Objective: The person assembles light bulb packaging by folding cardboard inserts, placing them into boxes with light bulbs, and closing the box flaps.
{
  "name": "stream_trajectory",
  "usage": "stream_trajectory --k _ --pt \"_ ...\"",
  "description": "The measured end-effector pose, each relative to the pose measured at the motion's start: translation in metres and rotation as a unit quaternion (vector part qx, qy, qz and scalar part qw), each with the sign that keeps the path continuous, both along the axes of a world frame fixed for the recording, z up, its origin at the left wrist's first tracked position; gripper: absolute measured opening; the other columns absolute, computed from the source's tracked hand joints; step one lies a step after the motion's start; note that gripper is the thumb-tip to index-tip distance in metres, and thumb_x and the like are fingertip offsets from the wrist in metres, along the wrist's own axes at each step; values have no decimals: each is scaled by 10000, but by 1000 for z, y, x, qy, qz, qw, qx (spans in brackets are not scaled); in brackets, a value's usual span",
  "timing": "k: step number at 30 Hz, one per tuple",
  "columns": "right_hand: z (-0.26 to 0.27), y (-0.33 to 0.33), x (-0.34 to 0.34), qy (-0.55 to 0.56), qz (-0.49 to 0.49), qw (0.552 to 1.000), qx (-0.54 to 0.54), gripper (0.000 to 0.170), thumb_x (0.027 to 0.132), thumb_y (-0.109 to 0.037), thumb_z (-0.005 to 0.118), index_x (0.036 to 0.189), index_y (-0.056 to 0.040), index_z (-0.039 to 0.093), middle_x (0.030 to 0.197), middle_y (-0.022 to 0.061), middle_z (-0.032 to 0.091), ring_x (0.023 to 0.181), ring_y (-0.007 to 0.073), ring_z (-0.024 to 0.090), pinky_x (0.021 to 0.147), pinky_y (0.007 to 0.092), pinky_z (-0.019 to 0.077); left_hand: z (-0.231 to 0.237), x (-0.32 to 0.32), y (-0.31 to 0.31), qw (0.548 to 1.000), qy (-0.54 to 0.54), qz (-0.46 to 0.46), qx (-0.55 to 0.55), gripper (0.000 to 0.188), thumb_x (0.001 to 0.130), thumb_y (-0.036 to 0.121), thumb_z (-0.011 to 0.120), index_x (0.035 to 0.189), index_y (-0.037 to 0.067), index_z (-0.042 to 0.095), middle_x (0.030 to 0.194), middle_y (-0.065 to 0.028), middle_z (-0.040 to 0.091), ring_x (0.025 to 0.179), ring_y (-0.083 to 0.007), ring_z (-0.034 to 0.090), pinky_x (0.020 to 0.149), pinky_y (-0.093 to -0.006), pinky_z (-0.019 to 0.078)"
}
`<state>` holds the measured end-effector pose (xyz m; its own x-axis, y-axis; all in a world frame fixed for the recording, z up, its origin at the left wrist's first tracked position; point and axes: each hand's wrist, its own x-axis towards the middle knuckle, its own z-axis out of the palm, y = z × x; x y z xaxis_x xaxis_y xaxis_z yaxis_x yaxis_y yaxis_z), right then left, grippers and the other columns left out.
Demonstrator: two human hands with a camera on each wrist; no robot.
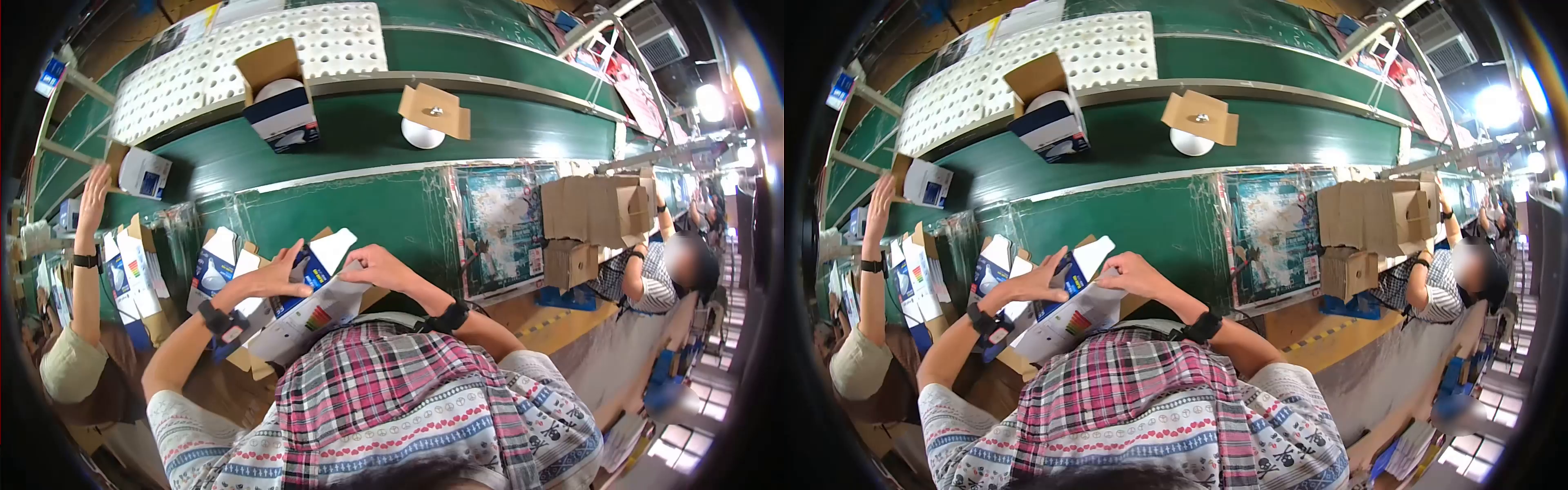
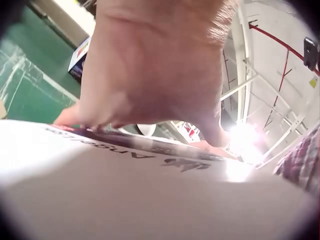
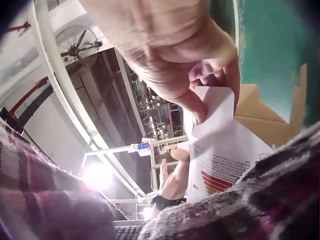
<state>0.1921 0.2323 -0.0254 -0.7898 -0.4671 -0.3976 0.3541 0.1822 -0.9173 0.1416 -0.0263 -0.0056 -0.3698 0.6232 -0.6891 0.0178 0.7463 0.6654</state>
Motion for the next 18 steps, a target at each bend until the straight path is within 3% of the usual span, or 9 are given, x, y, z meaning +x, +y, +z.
stream_trajectory --k 2,7,11,13,14,15,16,17,18 --pt "3 -1 -3 13 18 1000 13 223 755 -212 696 860 -18 668 588 -23 515 546 45 422 480 239 315 5 2 2 998 6 -61 -16 1367 555 684 701 1412 -38 -82 1397 -350 122 1330 -449 172 1084 -452 222" --pt "10 -3 -10 58 34 998 -1 229 731 -218 690 845 -20 678 592 0 512 562 83 420 517 266 337 -8 26 11 989 -131 4 72 1302 597 636 698 1406 -80 -28 1449 -314 65 1360 -415 95 1116 -437 121" --pt "29 44 -59 107 169 980 11 206 797 -204 637 852 -7 667 638 31 584 630 89 533 605 259 437 -1 18 22 994 -67 40 71 1272 577 576 728 1417 -57 10 1402 -320 164 1335 -432 155 1098 -440 192" --pt "37 75 -100 180 -42 981 62 196 796 -194 616 844 -6 643 696 91 634 650 163 602 622 309 475 19 0 24 999 16 37 13 1245 557 523 750 1426 -24 47 1325 -309 262 1264 -433 273 1056 -460 266" --pt "21 93 -128 306 -135 932 142 165 818 -175 595 847 -17 632 707 94 631 640 212 607 626 316 482 19 -6 23 998 47 46 10 1237 559 515 749 1429 -13 47 1308 -300 275 1240 -431 297 1048 -470 269" --pt "38 107 -148 281 -185 916 220 154 804 -151 600 900 -34 628 815 119 627 798 274 600 716 353 480 20 -12 22 995 78 56 6 1229 560 507 748 1432 -1 47 1292 -292 287 1215 -429 321 1039 -480 272" --pt "-9 130 -176 488 -194 786 327 227 780 -129 612 998 -66 610 979 134 590 980 319 528 818 392 445 29 -19 28 993 100 64 -6 1207 566 490 746 1441 42 46 1280 -275 291 1214 -433 321 1032 -495 271" --pt "-14 145 -197 453 -149 797 370 307 751 -98 612 1057 -95 587 1077 130 544 1074 328 459 882 424 405 37 -26 34 990 125 63 -19 1205 564 489 746 1442 52 47 1281 -272 289 1212 -434 321 1030 -497 270" --pt "-22 154 -211 483 -145 769 393 303 743 -70 599 1044 -106 594 1059 128 543 1038 330 489 877 417 421 43 -32 41 986 150 61 -34 1203 562 488 746 1444 61 48 1281 -270 287 1211 -435 321 1027 -499 268"
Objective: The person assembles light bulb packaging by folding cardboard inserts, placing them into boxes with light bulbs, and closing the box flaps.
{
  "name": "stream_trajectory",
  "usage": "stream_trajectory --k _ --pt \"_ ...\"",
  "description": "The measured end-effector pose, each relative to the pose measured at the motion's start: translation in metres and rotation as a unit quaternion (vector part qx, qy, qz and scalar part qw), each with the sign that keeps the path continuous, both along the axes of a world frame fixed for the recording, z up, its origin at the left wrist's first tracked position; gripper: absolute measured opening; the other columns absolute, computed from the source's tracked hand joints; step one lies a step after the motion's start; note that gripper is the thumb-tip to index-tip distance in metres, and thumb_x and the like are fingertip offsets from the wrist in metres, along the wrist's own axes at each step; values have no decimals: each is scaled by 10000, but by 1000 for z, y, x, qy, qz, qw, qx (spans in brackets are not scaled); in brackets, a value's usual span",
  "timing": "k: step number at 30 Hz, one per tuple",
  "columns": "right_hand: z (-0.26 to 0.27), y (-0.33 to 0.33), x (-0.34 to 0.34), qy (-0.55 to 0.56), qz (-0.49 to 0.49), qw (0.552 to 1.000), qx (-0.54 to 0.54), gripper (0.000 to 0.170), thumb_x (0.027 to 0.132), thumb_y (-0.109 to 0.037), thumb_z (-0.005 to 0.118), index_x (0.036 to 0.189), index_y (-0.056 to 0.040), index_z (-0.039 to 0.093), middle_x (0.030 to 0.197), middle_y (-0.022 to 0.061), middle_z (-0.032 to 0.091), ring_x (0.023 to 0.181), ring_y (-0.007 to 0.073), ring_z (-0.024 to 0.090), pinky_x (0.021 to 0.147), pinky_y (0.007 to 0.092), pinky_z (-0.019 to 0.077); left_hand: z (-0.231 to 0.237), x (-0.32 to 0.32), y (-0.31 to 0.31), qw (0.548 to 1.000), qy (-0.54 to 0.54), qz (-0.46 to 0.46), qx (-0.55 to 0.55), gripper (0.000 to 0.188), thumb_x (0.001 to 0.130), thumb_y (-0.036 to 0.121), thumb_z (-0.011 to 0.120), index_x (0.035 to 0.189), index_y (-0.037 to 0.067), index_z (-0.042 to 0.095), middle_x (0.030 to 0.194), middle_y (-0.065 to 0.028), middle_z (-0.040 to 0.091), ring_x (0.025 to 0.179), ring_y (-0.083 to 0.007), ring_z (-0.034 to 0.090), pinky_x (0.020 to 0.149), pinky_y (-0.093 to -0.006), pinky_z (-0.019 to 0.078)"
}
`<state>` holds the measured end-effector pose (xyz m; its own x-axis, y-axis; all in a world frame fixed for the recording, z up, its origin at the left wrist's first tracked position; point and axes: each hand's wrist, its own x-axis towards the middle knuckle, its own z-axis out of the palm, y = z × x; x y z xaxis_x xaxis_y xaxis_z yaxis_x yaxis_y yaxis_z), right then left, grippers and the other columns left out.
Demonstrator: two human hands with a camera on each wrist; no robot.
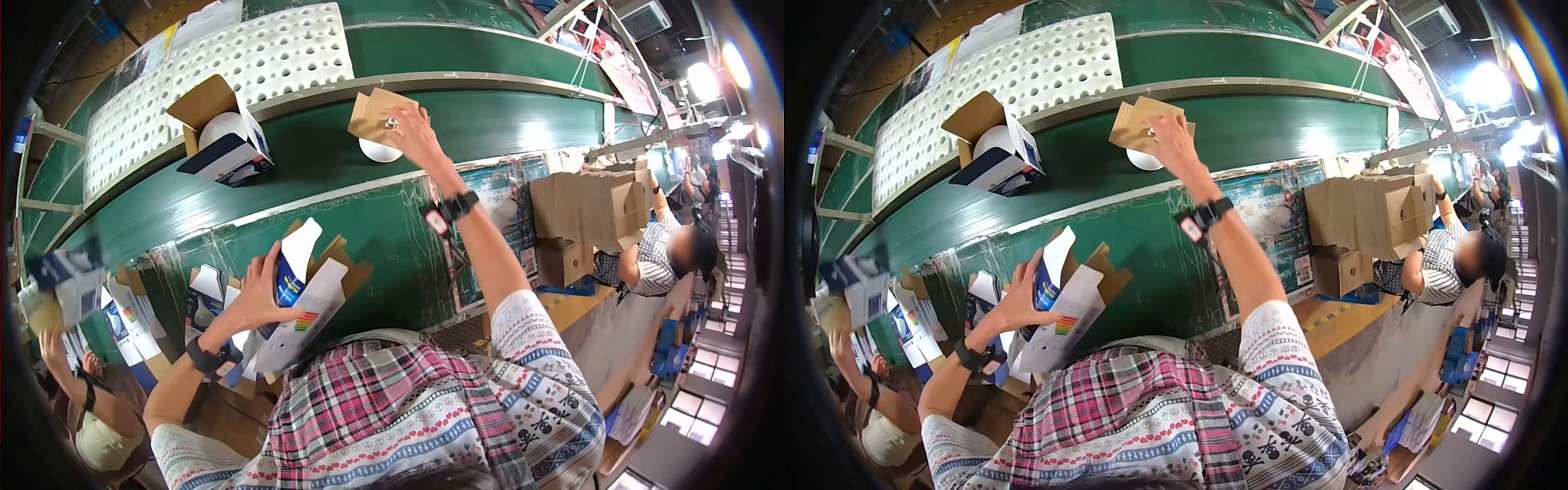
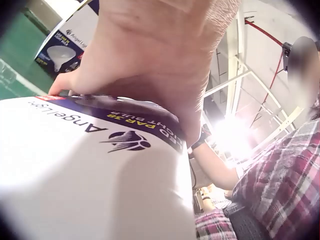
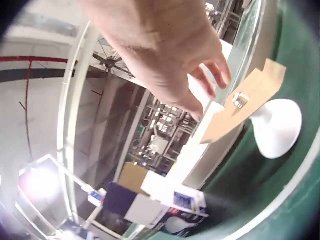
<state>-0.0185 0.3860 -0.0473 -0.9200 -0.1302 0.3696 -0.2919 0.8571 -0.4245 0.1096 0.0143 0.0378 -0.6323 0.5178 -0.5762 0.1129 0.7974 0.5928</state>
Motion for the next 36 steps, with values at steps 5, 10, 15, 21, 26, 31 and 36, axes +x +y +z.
stream_trajectory --k 5,10,15,21,26,31,36 --pt "-33 7 -24 -123 27 992 -15 255 763 -80 598 1017 -75 613 1028 120 561 969 294 542 860 384 432 -2 -5 16 986 165 5 -16 1199 545 495 743 1444 89 62 1290 -272 263 1205 -448 291 999 -547 221" --pt "5 -4 9 -145 -24 974 -171 202 720 -93 637 914 -47 666 826 137 611 733 251 608 697 338 498 -16 -4 22 956 291 32 -19 1180 493 319 784 1435 86 112 1315 -267 230 1189 -436 275 986 -543 190" --pt "25 -10 59 -348 50 821 -451 285 790 -53 601 1028 103 605 885 125 654 770 142 636 716 250 517 -23 0 26 951 308 35 -2 1166 499 326 778 1433 81 124 1320 -267 235 1191 -432 276 979 -537 193" --pt "15 -47 89 -457 147 725 -494 236 825 -86 615 1017 50 638 883 94 657 765 139 634 708 264 535 -15 16 51 952 300 13 55 1134 514 356 758 1433 81 155 1343 -269 231 1222 -429 263 1000 -543 171" --pt "-4 -62 113 -452 122 711 -524 268 840 -120 644 1052 42 617 912 85 645 800 149 627 736 278 534 -26 35 62 956 288 44 34 1132 518 388 756 1429 76 162 1324 -253 261 1217 -419 274 995 -542 189" --pt "1 -61 132 -485 90 706 -508 231 828 -77 635 1025 40 604 889 73 642 818 148 623 743 282 521 -34 41 65 960 269 65 37 1124 522 410 751 1422 67 173 1312 -254 274 1213 -415 280 992 -543 191" --pt "-12 -58 148 -496 90 708 -495 262 807 -52 646 1036 64 595 922 108 649 820 164 627 775 298 508 -40 48 69 961 266 68 36 1104 529 417 744 1409 41 192 1301 -258 285 1213 -415 277 993 -537 191"
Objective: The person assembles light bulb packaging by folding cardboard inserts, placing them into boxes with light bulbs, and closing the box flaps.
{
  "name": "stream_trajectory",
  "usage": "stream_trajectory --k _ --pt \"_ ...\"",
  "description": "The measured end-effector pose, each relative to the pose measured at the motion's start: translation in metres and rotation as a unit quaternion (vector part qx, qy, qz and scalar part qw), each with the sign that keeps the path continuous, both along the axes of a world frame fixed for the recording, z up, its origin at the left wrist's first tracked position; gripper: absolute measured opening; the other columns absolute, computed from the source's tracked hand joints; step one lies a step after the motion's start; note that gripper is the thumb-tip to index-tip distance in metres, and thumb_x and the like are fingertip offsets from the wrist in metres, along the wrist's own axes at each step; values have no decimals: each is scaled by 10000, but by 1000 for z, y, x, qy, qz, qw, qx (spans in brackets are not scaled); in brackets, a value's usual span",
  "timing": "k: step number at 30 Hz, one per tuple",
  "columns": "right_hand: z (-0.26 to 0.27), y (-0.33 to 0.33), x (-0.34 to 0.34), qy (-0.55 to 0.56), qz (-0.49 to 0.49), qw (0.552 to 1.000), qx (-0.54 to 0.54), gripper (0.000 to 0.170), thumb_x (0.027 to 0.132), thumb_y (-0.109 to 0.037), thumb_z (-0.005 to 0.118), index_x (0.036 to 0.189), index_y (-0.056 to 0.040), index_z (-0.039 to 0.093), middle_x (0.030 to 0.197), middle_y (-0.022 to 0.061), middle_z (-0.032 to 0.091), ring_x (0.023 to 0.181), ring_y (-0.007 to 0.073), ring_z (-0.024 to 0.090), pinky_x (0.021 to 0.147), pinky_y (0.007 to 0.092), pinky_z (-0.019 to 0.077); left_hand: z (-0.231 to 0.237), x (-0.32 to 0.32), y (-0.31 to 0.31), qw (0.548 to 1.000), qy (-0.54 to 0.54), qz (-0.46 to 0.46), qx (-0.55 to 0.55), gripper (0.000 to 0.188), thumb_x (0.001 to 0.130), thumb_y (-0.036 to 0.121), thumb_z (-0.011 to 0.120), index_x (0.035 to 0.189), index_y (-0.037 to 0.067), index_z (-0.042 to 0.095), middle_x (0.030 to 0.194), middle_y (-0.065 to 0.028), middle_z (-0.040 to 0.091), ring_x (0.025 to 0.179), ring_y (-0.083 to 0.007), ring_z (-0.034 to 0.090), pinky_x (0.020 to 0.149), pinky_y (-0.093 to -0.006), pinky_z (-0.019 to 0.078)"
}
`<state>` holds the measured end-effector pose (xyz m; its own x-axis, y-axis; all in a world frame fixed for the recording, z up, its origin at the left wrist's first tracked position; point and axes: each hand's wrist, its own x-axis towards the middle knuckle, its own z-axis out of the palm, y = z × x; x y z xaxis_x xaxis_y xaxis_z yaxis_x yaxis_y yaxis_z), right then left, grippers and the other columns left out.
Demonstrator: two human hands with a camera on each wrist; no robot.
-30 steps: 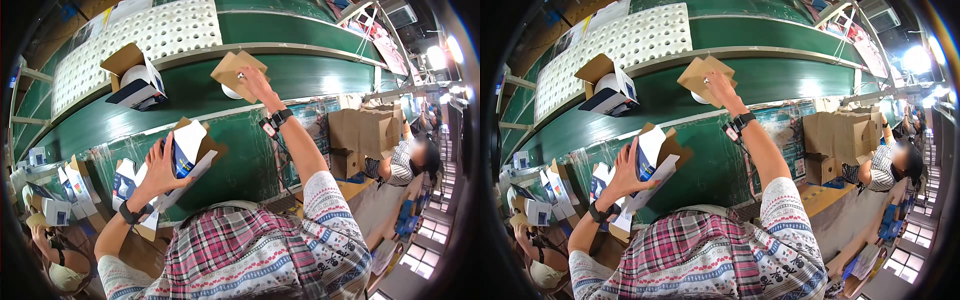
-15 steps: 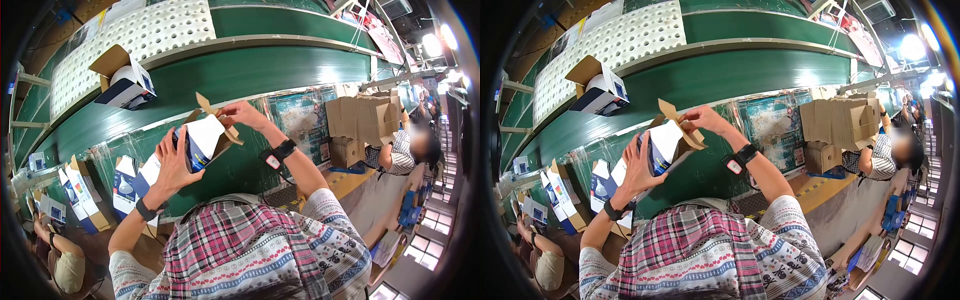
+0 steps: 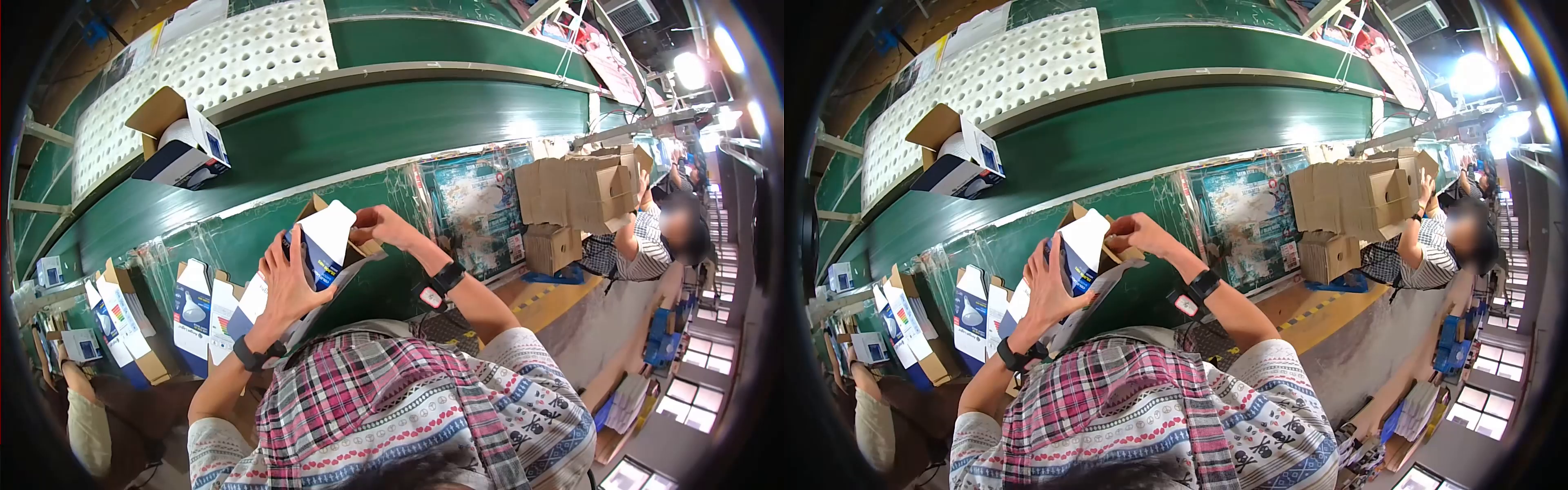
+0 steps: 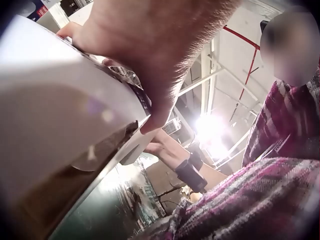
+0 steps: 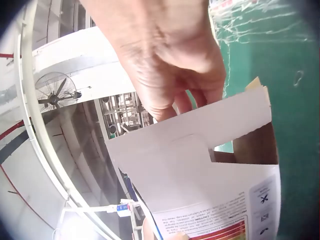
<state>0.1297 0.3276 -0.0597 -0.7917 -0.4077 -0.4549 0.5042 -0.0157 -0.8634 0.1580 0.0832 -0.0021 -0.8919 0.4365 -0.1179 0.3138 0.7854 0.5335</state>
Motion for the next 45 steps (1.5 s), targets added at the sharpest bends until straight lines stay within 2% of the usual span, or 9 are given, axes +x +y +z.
stream_trajectory --k 5,11,20,21,22,23,27,33,45 --pt "-65 -3 13 179 103 963 172 413 825 -88 632 1198 34 504 1159 103 584 1043 202 566 902 330 447 7 9 15 998 1 -63 28 1101 520 383 761 1404 40 200 1304 -259 262 1203 -413 279 976 -515 194" --pt "-84 -2 31 -83 71 986 -128 354 866 -93 528 1211 -20 489 1166 77 556 1057 161 515 902 303 422 12 13 28 995 16 -88 51 1102 510 337 780 1406 59 201 1303 -250 257 1197 -417 279 962 -531 200" --pt "-56 -7 -6 21 -71 954 -290 295 814 28 427 1066 -5 577 1006 75 609 938 148 539 811 290 443 0 -4 23 1000 -16 -22 11 1113 538 415 757 1415 46 179 1302 -266 264 1188 -435 301 974 -542 235" --pt "-45 -3 -15 100 -145 952 -251 300 808 41 416 1050 -4 587 988 75 615 925 146 542 801 288 445 -1 -10 21 1000 -12 0 1 1121 538 426 758 1417 46 175 1304 -270 268 1193 -436 301 979 -542 233" --pt "-23 8 -20 157 -199 960 120 207 838 -74 483 989 2 602 938 53 608 880 120 548 759 253 441 -5 -15 18 1000 -9 21 -20 1139 547 463 759 1423 49 161 1302 -280 271 1201 -438 299 985 -546 230" --pt "-21 11 -21 170 -298 909 238 212 885 -158 505 994 -3 599 904 43 611 845 108 546 727 221 432 -12 -21 15 999 4 39 -32 1148 560 498 758 1425 51 149 1301 -293 267 1203 -442 298 983 -549 231" --pt "-64 2 -14 -160 -364 910 -115 537 932 -484 426 1109 4 563 1044 91 604 936 203 570 863 342 440 -26 -42 25 994 18 106 -37 1129 580 514 751 1421 57 150 1298 -319 260 1191 -459 291 958 -568 228" --pt "-79 -53 -38 -63 -373 903 -205 536 941 -502 380 1056 -15 573 1000 85 608 969 189 537 878 356 403 -42 -55 54 982 23 177 -64 1138 629 594 714 1420 41 112 1308 -355 221 1193 -485 264 927 -608 219" --pt "-75 -50 -71 -111 -336 908 -225 528 921 -559 371 898 -60 545 845 69 554 827 173 525 766 307 420 -75 -105 16 849 -273 174 418 859 842 377 632 1416 -44 152 1407 -211 291 1305 -262 295 1069 -328 245"
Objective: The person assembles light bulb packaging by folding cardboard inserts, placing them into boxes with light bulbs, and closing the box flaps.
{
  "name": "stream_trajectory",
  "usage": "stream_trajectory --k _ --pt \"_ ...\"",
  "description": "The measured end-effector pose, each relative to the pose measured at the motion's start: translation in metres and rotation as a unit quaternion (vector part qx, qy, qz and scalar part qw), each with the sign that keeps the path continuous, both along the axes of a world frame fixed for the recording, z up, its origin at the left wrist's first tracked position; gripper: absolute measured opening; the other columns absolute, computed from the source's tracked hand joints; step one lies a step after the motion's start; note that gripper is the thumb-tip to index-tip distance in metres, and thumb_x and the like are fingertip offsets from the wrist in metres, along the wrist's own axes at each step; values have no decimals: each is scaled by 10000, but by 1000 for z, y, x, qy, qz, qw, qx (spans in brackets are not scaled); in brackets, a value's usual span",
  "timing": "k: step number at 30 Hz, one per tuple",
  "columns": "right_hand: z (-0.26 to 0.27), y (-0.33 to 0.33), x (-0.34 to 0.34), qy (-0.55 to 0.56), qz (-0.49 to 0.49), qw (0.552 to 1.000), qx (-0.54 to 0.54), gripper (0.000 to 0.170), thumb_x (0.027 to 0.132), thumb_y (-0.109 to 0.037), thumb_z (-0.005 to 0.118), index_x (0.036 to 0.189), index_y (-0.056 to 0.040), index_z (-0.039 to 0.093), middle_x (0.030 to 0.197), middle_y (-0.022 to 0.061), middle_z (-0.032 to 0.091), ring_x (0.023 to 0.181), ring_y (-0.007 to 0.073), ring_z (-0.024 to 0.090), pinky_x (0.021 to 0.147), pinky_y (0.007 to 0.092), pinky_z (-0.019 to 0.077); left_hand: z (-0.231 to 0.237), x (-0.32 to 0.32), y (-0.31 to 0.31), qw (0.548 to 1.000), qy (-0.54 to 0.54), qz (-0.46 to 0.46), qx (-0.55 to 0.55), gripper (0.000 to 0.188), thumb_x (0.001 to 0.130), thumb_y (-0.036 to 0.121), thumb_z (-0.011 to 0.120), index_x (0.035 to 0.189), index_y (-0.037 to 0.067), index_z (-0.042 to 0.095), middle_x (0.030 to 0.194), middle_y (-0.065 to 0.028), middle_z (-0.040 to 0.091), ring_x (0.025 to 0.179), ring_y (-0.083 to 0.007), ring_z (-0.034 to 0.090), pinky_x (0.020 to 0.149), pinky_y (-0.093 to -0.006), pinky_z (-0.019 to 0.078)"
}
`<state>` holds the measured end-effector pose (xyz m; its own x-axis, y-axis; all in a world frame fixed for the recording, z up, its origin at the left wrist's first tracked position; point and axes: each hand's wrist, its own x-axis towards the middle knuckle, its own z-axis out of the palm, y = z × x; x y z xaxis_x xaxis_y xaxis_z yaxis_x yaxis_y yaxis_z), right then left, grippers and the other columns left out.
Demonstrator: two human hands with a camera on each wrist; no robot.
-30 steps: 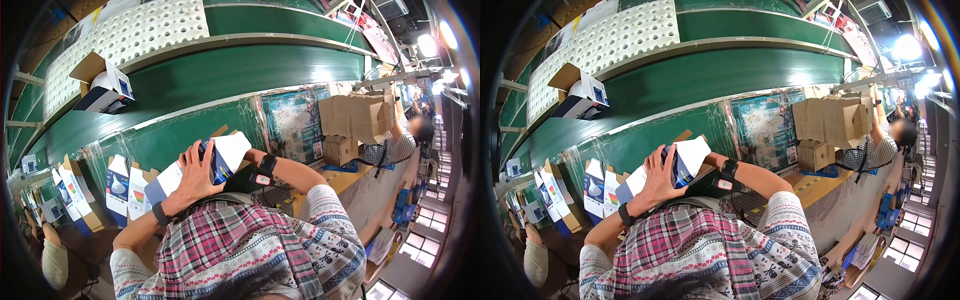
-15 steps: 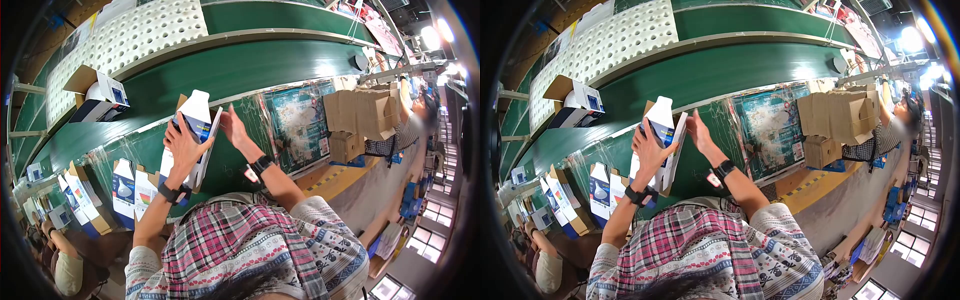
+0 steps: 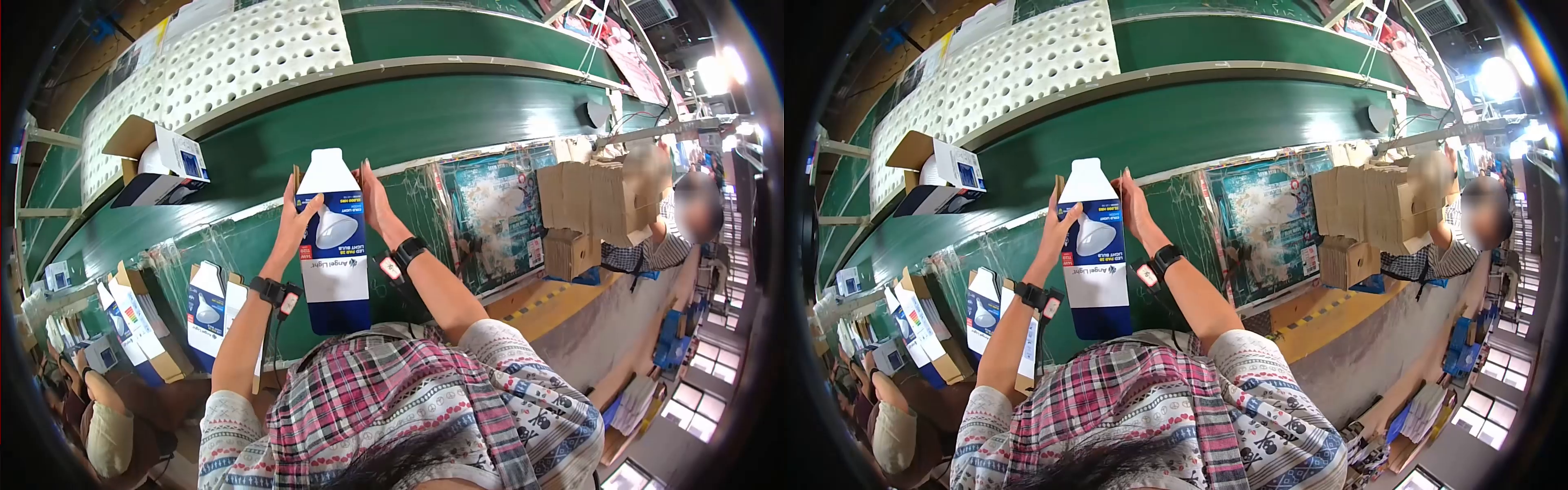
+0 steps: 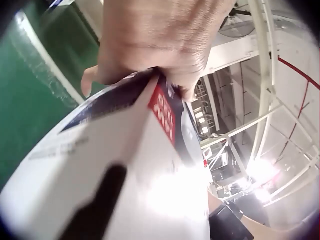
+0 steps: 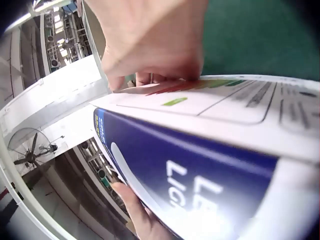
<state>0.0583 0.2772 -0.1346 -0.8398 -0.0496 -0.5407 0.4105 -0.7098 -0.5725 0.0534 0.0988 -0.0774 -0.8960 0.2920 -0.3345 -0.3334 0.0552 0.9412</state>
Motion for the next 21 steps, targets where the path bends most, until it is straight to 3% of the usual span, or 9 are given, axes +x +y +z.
stream_trajectory --k 3,6,10,11,16,17,18,20,21 --pt "0 -3 9 5 -12 1000 -7 510 935 -527 370 914 -55 562 858 71 581 822 169 534 760 301 418 -21 7 0 997 -14 71 36 762 888 354 566 1422 -23 174 1438 -173 269 1305 -233 297 1071 -310 232" --pt "-2 -5 12 -1 -5 1000 6 477 940 -492 393 916 -53 577 875 61 602 823 148 541 756 294 416 -31 3 -7 993 -49 82 67 730 905 384 517 1426 -4 185 1449 -153 259 1313 -220 284 1073 -295 222" --pt "-21 2 13 2 40 997 63 409 936 -420 451 922 -43 609 874 35 620 809 113 545 755 282 413 -22 -11 -11 996 -74 34 24 642 899 423 505 1346 -18 373 1285 -127 465 1136 -181 452 971 -266 332" --pt "-19 4 12 7 44 997 67 403 934 -413 457 923 -41 612 873 33 621 806 111 545 752 280 413 -17 -11 -8 999 -22 39 -9 573 899 430 501 1262 -12 475 1157 -98 540 1029 -153 490 905 -257 369" --pt "-14 9 10 4 74 996 56 395 929 -391 470 953 -24 614 933 59 627 893 144 550 844 291 392 -15 -17 -21 997 -67 -30 -33 565 905 433 488 1228 -31 495 1123 -114 553 1044 -158 484 918 -258 358" --pt "-15 11 9 1 89 995 49 416 940 -397 441 994 -18 603 1022 91 614 978 176 530 919 325 356 -15 -18 -22 996 -68 -39 -36 569 907 433 485 1223 -39 496 1119 -118 556 1046 -159 484 922 -259 356" --pt "-37 15 9 31 129 991 31 442 955 -405 400 1041 -18 595 1082 103 591 1034 186 504 957 351 328 -24 -16 -20 999 -44 0 -17 559 910 417 490 1231 -40 488 1150 -119 538 1049 -156 484 936 -265 352" --pt "-32 9 8 30 87 996 19 464 957 -420 381 1033 -22 608 1037 86 611 987 172 533 932 346 362 -51 -14 -21 997 -36 71 4 482 910 392 500 1195 4 493 1072 -55 544 960 -124 497 862 -252 393" --pt "-34 11 9 34 105 993 35 468 954 -424 384 1031 -23 614 1010 77 622 957 169 551 907 339 386 -76 -17 -28 994 -47 91 39 493 912 378 505 1234 7 465 1138 -80 511 1016 -144 484 913 -267 372"
